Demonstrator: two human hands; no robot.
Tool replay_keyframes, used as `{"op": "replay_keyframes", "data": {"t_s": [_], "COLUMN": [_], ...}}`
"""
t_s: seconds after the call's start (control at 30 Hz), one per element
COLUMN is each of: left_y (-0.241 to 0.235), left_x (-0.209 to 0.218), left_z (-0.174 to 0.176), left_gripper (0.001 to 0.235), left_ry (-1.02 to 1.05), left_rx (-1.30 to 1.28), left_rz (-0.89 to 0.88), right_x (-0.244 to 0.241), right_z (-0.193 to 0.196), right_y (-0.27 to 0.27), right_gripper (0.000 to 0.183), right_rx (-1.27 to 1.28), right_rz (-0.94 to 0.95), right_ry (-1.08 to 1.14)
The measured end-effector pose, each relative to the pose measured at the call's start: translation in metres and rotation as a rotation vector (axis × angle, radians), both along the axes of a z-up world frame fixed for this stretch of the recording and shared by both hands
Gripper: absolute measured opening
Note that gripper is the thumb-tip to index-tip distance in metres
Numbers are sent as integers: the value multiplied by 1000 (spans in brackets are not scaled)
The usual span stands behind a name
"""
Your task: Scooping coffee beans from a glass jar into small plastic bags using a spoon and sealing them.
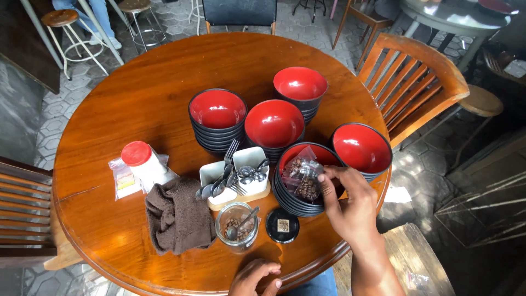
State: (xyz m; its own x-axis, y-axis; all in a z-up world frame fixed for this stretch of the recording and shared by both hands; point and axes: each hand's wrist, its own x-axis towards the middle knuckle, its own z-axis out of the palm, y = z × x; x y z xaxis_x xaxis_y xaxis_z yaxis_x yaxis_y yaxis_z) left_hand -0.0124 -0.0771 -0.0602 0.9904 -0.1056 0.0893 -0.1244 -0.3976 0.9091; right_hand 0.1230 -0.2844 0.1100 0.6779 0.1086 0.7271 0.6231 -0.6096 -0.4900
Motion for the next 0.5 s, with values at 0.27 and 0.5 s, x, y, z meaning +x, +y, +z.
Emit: {"op": "replay_keyframes", "data": {"t_s": [0.27,0.5], "left_y": [-8,6], "left_x": [-6,3], "left_z": [12,2], "left_gripper": [23,31], "left_ry": [-175,-89], "left_rx": [6,-48], "left_rz": [109,-120], "right_x": [-22,-60], "right_z": [-9,-50], "right_y": [10,44], "right_gripper": [15,10], "right_rx": [-67,194], "right_rz": [-55,24], "right_ry": [-47,-331]}}
